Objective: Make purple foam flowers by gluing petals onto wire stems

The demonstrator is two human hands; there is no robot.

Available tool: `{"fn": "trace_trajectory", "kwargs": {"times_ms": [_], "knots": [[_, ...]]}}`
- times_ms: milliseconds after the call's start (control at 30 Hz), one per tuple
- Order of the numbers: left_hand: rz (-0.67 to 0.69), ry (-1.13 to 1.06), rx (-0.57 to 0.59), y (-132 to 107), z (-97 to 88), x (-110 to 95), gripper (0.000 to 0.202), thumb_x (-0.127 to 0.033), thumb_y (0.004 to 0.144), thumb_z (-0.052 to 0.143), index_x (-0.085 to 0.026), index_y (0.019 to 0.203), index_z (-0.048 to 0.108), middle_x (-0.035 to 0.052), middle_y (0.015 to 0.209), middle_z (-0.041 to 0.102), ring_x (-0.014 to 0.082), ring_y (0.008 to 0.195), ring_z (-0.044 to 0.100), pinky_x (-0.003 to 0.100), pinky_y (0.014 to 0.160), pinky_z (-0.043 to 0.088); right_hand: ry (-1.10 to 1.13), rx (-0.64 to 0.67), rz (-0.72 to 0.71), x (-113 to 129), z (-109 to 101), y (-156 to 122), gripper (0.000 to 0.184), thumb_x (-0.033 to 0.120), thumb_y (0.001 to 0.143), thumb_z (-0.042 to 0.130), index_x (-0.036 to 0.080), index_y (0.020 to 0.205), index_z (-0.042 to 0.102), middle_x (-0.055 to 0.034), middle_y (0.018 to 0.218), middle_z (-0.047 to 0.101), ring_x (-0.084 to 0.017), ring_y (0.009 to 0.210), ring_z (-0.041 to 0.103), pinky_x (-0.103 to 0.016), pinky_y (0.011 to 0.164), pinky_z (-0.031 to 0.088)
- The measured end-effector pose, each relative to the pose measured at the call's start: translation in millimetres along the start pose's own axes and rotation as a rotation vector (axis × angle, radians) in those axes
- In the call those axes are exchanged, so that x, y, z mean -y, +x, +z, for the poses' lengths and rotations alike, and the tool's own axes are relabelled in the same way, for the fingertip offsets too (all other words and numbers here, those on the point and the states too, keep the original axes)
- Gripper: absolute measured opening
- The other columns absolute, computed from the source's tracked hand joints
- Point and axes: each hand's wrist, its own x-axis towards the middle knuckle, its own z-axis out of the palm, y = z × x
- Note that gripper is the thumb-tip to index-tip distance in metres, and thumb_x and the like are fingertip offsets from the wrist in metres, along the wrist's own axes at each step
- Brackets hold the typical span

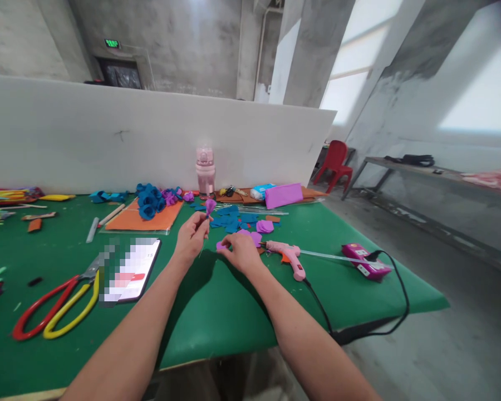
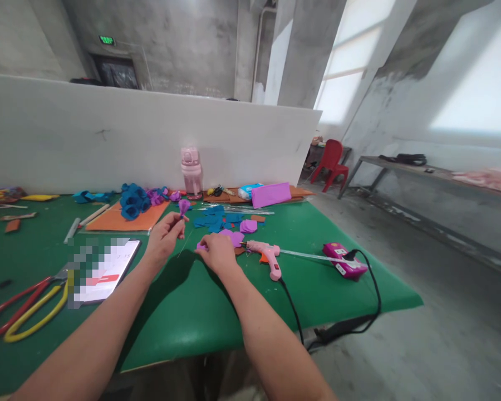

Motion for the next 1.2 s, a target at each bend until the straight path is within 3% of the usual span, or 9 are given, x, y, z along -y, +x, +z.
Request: {"fn": "trace_trajectory", "kwargs": {"times_ms": [133,267,333,467,600,767,1000,1200], "knots": [[0.002,0.007,0.013,0,0.3,0,0.014,-0.028,0.079,0.048,-0.019,0.084,0.058,-0.0041,0.058,0.045,0.0086,0.049,0.040,0.020,0.048,0.031,-0.081,0.047,-0.016,2,1,0,0.014,0.030,0.067,0.070,0.019,0.075,0.067,-0.0048,0.074,0.068,-0.018,0.071,0.059,-0.027,0.065,0.038],[0.011,0.002,0.022,-2,2.1,-2,0.013,-0.028,0.079,0.048,-0.019,0.083,0.057,-0.0038,0.059,0.046,0.0086,0.049,0.040,0.021,0.049,0.032,-0.146,0.111,0.029,5,3,0,0.003,0.021,0.071,0.064,0.019,0.072,0.067,-0.0063,0.075,0.068,-0.019,0.072,0.059,-0.028,0.066,0.038],[0.014,0.000,0.032,-3,3.7,-2,0.013,-0.029,0.079,0.048,-0.019,0.081,0.057,-0.0039,0.059,0.046,0.0085,0.049,0.041,0.021,0.049,0.032,-0.139,0.118,0.046,7,4,0,0.009,0.016,0.072,0.060,0.019,0.069,0.067,-0.0077,0.074,0.068,-0.020,0.072,0.060,-0.029,0.066,0.038],[-0.007,-0.014,0.045,-3,5.5,-1,0.014,-0.031,0.078,0.050,-0.019,0.080,0.057,-0.0043,0.058,0.047,0.0083,0.048,0.041,0.021,0.049,0.032,-0.076,0.101,0.079,7,6,-1,0.013,0.011,0.073,0.055,0.017,0.069,0.066,-0.0081,0.075,0.068,-0.020,0.072,0.060,-0.029,0.066,0.038],[-0.063,-0.054,0.055,-1,3.9,2,0.014,-0.031,0.077,0.050,-0.019,0.080,0.057,-0.0047,0.056,0.046,0.0079,0.047,0.040,0.021,0.048,0.031,0.067,0.083,0.134,-1,6,1,0.012,0.016,0.076,0.052,0.018,0.074,0.064,-0.0026,0.073,0.068,-0.015,0.068,0.060,-0.024,0.061,0.040],[-0.141,-0.065,0.004,2,0.2,5,0.013,-0.028,0.075,0.051,-0.017,0.078,0.056,-0.0056,0.052,0.045,0.0071,0.044,0.035,0.020,0.045,0.028,0.153,0.043,0.170,-7,3,5,0.014,0.014,0.079,0.047,0.015,0.081,0.061,-0.0022,0.076,0.065,-0.013,0.070,0.058,-0.022,0.064,0.041],[-0.136,-0.069,-0.064,3,0.7,5,0.013,-0.027,0.073,0.052,-0.016,0.078,0.057,-0.0056,0.051,0.044,0.0069,0.045,0.036,0.020,0.045,0.027,-0.175,0.240,0.083,7,1,0,0.014,0.023,0.081,0.053,0.018,0.086,0.065,-0.0060,0.089,0.066,-0.017,0.083,0.059,-0.024,0.068,0.040],[-0.141,-0.093,-0.043,1,3.8,3,0.014,-0.028,0.073,0.053,-0.016,0.077,0.058,-0.0055,0.051,0.045,0.0068,0.044,0.035,0.020,0.044,0.025,-0.331,0.251,0.086,17,-1,-1,0.022,0.020,0.083,0.045,0.015,0.087,0.066,-0.0117,0.090,0.066,-0.021,0.079,0.061,-0.028,0.063,0.039]]}}
